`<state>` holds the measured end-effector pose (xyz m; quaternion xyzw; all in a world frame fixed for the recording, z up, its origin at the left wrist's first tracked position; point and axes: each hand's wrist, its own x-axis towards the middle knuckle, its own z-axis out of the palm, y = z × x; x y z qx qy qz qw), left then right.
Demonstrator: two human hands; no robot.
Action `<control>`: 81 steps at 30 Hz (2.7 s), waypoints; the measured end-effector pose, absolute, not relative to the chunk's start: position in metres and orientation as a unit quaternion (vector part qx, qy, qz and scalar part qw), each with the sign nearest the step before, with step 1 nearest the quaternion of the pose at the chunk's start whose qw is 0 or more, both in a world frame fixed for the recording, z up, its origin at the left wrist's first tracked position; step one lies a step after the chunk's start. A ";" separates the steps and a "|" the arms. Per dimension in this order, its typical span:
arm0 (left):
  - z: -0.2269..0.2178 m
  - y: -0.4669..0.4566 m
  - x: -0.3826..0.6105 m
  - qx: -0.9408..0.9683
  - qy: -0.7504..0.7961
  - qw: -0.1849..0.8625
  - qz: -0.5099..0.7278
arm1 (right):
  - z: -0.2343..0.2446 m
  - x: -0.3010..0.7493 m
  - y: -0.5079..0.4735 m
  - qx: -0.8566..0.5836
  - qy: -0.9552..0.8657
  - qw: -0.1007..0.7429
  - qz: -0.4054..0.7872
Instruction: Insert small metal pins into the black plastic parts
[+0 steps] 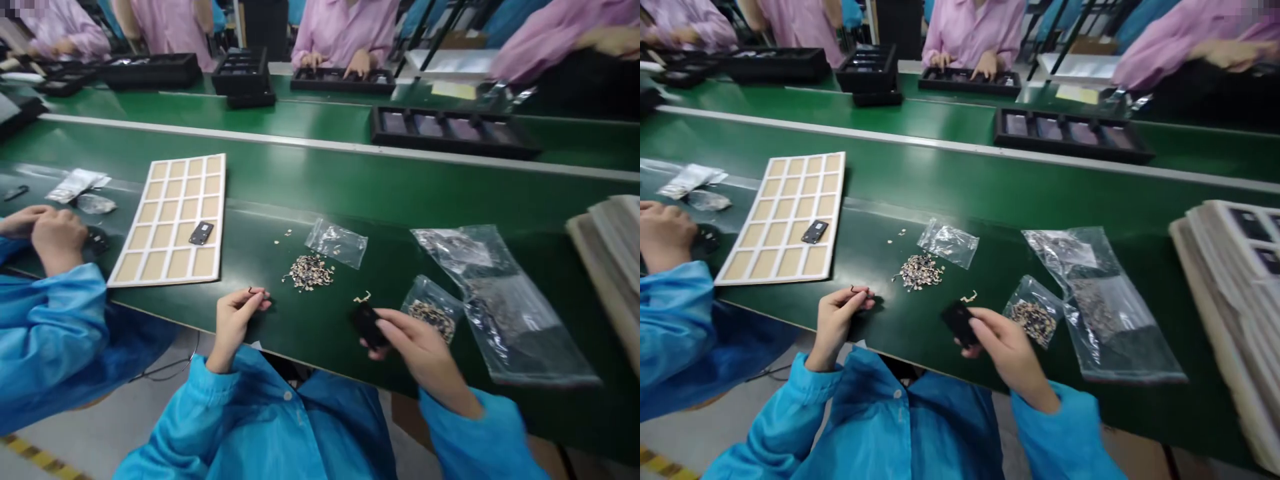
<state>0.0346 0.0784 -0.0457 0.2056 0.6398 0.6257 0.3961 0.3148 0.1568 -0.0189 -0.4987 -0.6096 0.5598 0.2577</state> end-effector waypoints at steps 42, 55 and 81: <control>-0.028 0.073 0.078 0.333 0.617 0.391 0.597 | -0.025 0.209 0.161 -0.223 -0.877 0.355 0.237; -0.031 0.071 0.070 0.264 0.599 0.444 0.612 | -0.025 0.218 0.168 -0.313 -0.734 0.349 0.491; -0.031 0.071 0.062 0.185 0.550 0.551 0.600 | -0.022 0.219 0.167 -0.303 -0.787 0.385 0.375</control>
